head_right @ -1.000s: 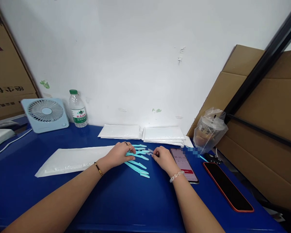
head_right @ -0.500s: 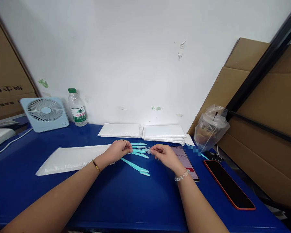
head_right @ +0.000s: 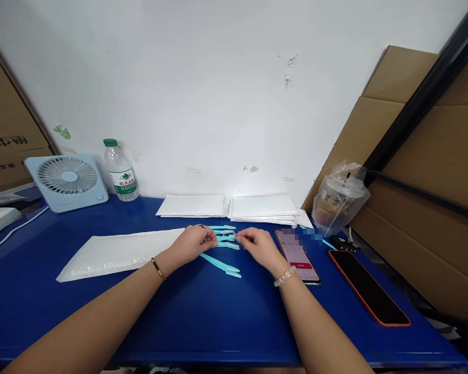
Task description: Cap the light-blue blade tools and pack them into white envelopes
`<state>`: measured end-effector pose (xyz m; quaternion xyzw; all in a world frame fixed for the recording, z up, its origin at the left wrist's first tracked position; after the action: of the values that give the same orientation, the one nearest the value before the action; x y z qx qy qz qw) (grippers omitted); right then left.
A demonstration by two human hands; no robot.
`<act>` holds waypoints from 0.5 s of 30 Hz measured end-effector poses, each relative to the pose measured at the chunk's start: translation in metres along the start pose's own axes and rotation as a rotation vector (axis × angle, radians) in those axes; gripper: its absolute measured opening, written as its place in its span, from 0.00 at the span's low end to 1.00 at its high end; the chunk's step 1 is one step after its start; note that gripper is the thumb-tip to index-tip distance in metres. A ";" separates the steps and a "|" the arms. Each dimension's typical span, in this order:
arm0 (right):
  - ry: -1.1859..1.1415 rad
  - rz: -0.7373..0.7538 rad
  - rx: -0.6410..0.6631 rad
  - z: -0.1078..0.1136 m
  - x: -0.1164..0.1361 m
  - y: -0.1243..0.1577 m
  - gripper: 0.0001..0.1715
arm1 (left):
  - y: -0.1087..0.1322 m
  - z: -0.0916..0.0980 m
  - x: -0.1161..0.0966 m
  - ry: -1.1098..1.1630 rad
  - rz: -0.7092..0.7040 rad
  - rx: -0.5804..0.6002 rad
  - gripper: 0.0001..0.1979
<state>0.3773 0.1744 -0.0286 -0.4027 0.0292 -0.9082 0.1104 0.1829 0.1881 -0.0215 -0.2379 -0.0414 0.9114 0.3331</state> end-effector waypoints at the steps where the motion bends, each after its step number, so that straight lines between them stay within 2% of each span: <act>1: 0.074 0.016 -0.088 0.006 -0.003 -0.002 0.13 | 0.001 0.001 0.000 -0.009 -0.001 -0.014 0.06; 3: 0.204 0.046 -0.207 0.015 -0.010 -0.005 0.13 | 0.002 0.003 -0.001 -0.016 -0.033 -0.028 0.08; 4: 0.250 0.055 -0.210 0.015 -0.013 -0.008 0.13 | 0.004 0.003 -0.003 -0.016 -0.063 -0.017 0.09; 8: 0.331 0.044 -0.103 0.003 -0.020 -0.015 0.10 | 0.009 -0.001 -0.014 -0.023 -0.170 0.125 0.05; 11: 0.349 -0.020 -0.091 -0.002 -0.023 -0.016 0.05 | 0.011 -0.005 -0.018 -0.023 -0.156 0.209 0.05; 15: 0.398 -0.051 -0.077 -0.003 -0.027 -0.015 0.05 | 0.013 -0.005 -0.020 0.010 -0.153 0.243 0.08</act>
<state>0.3905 0.1950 -0.0482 -0.2196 0.0749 -0.9706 0.0637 0.1905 0.1651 -0.0215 -0.1965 0.0530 0.8805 0.4282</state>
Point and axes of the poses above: each hand's wrist, its own y-axis away from the middle knuckle, its own z-axis out of the back of the hand, x = y × z, the point moved 5 cm from there along -y, towards the middle knuckle, and after that the axes turned 6 degrees about -z, right-handed, at the moved point
